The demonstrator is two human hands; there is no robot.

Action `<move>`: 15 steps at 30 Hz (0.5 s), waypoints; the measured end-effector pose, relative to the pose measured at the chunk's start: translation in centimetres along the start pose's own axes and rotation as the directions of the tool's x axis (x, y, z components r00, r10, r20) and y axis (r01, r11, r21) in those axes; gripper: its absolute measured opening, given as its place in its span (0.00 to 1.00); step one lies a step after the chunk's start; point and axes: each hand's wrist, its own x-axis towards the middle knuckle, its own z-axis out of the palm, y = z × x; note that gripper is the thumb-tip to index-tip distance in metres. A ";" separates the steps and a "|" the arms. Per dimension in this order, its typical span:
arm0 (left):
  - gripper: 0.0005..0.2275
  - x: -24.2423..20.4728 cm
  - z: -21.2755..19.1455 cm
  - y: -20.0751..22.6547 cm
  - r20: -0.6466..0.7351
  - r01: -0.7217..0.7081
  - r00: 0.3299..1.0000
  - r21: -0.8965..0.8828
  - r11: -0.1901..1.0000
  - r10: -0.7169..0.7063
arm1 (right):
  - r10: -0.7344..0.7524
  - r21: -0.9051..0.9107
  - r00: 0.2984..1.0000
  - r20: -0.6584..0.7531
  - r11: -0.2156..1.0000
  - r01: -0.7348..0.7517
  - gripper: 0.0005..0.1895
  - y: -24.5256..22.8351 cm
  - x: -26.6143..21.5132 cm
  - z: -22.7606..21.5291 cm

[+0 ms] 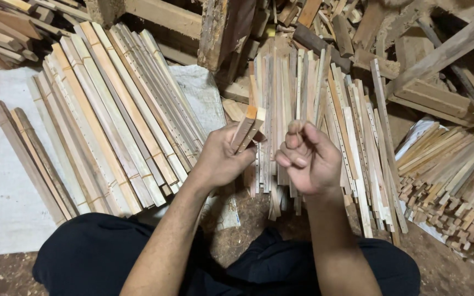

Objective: Sorting and inspecting individual wooden slats from a large pile on the floor for quality control

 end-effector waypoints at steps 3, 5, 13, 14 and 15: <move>0.04 0.1 0.2 0.8 0.025 -0.070 0.997 0.011 0.998 0.069 | 0.050 -0.124 0.999 -0.015 0.991 -0.052 0.11 -0.5 1.2 0.1; 0.06 -0.1 0.3 0.5 0.085 -0.017 0.996 -0.143 0.990 0.029 | 0.119 -0.214 0.992 -0.037 0.969 -0.124 0.16 -0.5 2.1 1.0; 0.11 -0.3 2.0 0.3 0.103 -0.124 0.985 -0.115 0.986 0.136 | 0.201 -0.428 0.971 0.130 0.895 -0.128 0.15 -4.9 6.0 3.6; 0.15 -0.3 2.1 0.7 0.071 -0.116 0.990 -0.063 0.991 0.121 | 0.205 -0.488 0.963 0.174 0.867 -0.096 0.14 -5.9 6.3 4.2; 0.15 0.1 2.5 0.5 0.075 -0.120 0.989 -0.065 0.991 0.125 | 0.201 -0.490 0.964 0.173 0.867 -0.092 0.14 -6.9 6.2 5.7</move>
